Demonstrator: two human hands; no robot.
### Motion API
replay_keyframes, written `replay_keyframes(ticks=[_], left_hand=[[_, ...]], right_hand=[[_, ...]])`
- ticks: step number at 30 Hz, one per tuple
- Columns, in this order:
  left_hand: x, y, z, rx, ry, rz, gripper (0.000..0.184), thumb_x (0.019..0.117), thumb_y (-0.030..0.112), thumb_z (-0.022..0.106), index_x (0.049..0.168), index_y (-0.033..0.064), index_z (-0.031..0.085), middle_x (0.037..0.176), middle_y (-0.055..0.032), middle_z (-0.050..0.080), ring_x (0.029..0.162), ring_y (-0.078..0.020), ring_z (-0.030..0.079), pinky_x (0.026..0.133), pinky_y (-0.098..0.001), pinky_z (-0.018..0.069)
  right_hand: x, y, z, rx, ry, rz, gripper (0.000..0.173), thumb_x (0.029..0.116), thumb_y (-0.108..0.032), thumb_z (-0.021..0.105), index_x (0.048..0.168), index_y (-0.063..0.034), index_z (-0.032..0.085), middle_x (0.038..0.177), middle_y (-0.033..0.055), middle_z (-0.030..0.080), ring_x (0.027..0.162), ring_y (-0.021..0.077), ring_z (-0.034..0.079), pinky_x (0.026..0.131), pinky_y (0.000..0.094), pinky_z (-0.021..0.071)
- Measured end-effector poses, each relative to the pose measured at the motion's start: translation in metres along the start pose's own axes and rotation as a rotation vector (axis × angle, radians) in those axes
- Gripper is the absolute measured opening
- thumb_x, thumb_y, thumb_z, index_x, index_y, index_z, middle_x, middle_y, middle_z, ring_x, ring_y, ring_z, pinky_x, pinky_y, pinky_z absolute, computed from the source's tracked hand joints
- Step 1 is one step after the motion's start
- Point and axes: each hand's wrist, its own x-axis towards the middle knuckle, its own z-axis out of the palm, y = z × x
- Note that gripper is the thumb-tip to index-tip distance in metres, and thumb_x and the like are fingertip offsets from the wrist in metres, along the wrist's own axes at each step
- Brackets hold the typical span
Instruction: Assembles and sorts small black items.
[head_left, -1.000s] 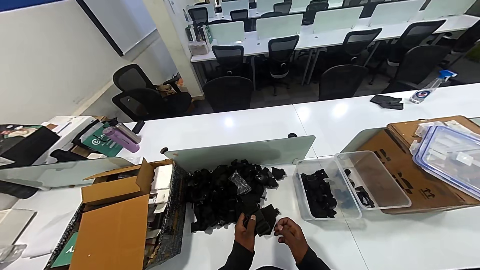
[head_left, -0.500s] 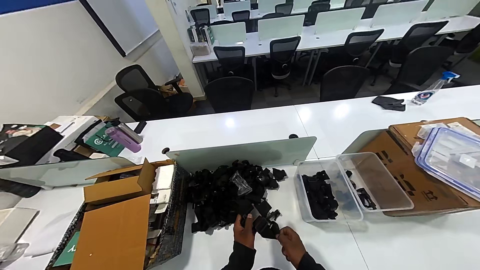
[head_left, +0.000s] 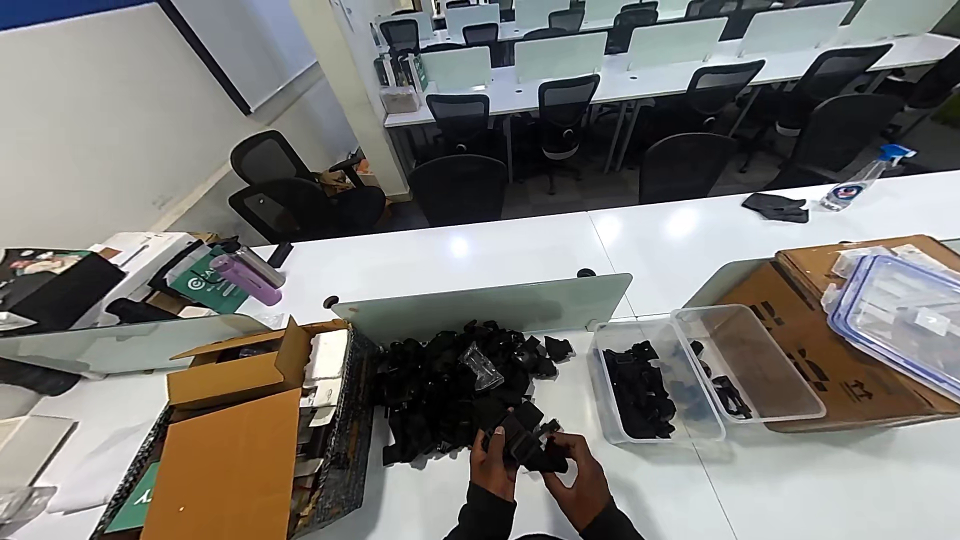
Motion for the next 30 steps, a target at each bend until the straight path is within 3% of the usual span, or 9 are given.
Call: replay_keyframes(ticks=[4, 6, 8, 12, 15, 19, 22, 25, 30], left_hand=[[0.004, 0.000, -0.005, -0.003, 0.020, 0.006, 0.036, 0.1088, 0.006, 0.042, 0.144, -0.0043, 0.042, 0.121, -0.0235, 0.067, 0.096, -0.0277, 0.073, 0.078, -0.0410, 0.0626], [0.007, -0.002, -0.007, -0.001, 0.030, 0.017, 0.035, 0.1088, 0.007, 0.042, 0.141, -0.0043, 0.045, 0.117, -0.0229, 0.069, 0.092, -0.0260, 0.073, 0.075, -0.0394, 0.0629], [0.012, -0.002, -0.007, 0.020, 0.054, 0.032, 0.035, 0.1088, 0.009, 0.043, 0.141, -0.0039, 0.045, 0.113, -0.0217, 0.069, 0.088, -0.0239, 0.073, 0.073, -0.0382, 0.0626], [0.017, 0.000, -0.012, 0.020, 0.030, 0.057, 0.036, 0.1087, 0.008, 0.040, 0.141, -0.0069, 0.044, 0.117, -0.0210, 0.069, 0.096, -0.0217, 0.072, 0.083, -0.0378, 0.0620], [0.009, 0.003, -0.011, -0.004, -0.046, 0.003, 0.034, 0.1083, 0.007, 0.039, 0.139, -0.0059, 0.045, 0.117, -0.0205, 0.070, 0.095, -0.0245, 0.074, 0.079, -0.0391, 0.0630], [0.008, -0.008, -0.017, 0.024, -0.196, -0.014, 0.043, 0.1041, 0.009, 0.042, 0.145, -0.0059, 0.040, 0.129, -0.0235, 0.066, 0.108, -0.0302, 0.071, 0.087, -0.0441, 0.0617], [0.007, -0.019, -0.019, 0.129, -0.289, 0.047, 0.049, 0.1012, 0.011, 0.047, 0.146, -0.0079, 0.039, 0.131, -0.0230, 0.065, 0.111, -0.0271, 0.070, 0.094, -0.0422, 0.0598], [0.003, -0.024, -0.019, 0.233, -0.304, 0.092, 0.051, 0.1018, 0.014, 0.051, 0.145, -0.0098, 0.039, 0.121, -0.0207, 0.067, 0.105, -0.0208, 0.070, 0.094, -0.0383, 0.0597], [0.009, -0.027, -0.025, 0.312, -0.340, 0.123, 0.046, 0.0999, 0.013, 0.057, 0.138, -0.0112, 0.047, 0.116, -0.0203, 0.069, 0.102, -0.0211, 0.072, 0.093, -0.0378, 0.0604]], right_hand=[[-0.001, -0.001, 0.000, 0.311, -0.088, 0.035, 0.016, 0.0843, -0.008, 0.074, 0.098, 0.0009, 0.073, 0.127, 0.0170, 0.067, 0.116, 0.0206, 0.068, 0.094, 0.0341, 0.0607], [-0.001, -0.004, -0.001, 0.413, -0.153, 0.004, 0.014, 0.0897, -0.011, 0.072, 0.097, 0.0009, 0.075, 0.127, 0.0159, 0.068, 0.118, 0.0202, 0.066, 0.097, 0.0359, 0.0594], [-0.003, -0.005, -0.004, 0.535, -0.245, -0.003, 0.017, 0.0930, -0.015, 0.070, 0.100, -0.0005, 0.076, 0.115, 0.0103, 0.072, 0.109, 0.0153, 0.069, 0.095, 0.0356, 0.0591], [0.001, -0.003, -0.016, 0.784, -0.547, 0.094, 0.025, 0.1009, -0.030, 0.063, 0.102, -0.0061, 0.070, 0.091, -0.0015, 0.072, 0.083, 0.0063, 0.068, 0.077, 0.0289, 0.0567], [0.010, -0.003, -0.022, 0.572, -0.377, 0.219, 0.036, 0.1007, -0.034, 0.059, 0.111, -0.0014, 0.068, 0.095, 0.0034, 0.073, 0.086, 0.0103, 0.069, 0.079, 0.0323, 0.0584], [0.019, -0.007, -0.021, 0.347, -0.142, 0.210, 0.021, 0.0930, -0.022, 0.068, 0.105, -0.0040, 0.071, 0.098, 0.0045, 0.074, 0.091, 0.0139, 0.071, 0.080, 0.0338, 0.0600], [0.020, -0.018, -0.016, 0.354, -0.136, 0.117, 0.020, 0.0907, -0.018, 0.073, 0.102, -0.0016, 0.072, 0.094, 0.0050, 0.074, 0.086, 0.0123, 0.072, 0.082, 0.0333, 0.0619], [0.019, -0.029, -0.009, 0.321, -0.116, 0.212, 0.023, 0.0888, -0.019, 0.076, 0.104, -0.0024, 0.070, 0.091, 0.0044, 0.074, 0.078, 0.0122, 0.072, 0.074, 0.0309, 0.0626], [0.021, -0.026, -0.009, 0.292, -0.159, 0.280, 0.021, 0.0872, -0.019, 0.077, 0.101, -0.0042, 0.072, 0.088, 0.0032, 0.073, 0.074, 0.0101, 0.070, 0.069, 0.0277, 0.0600]])
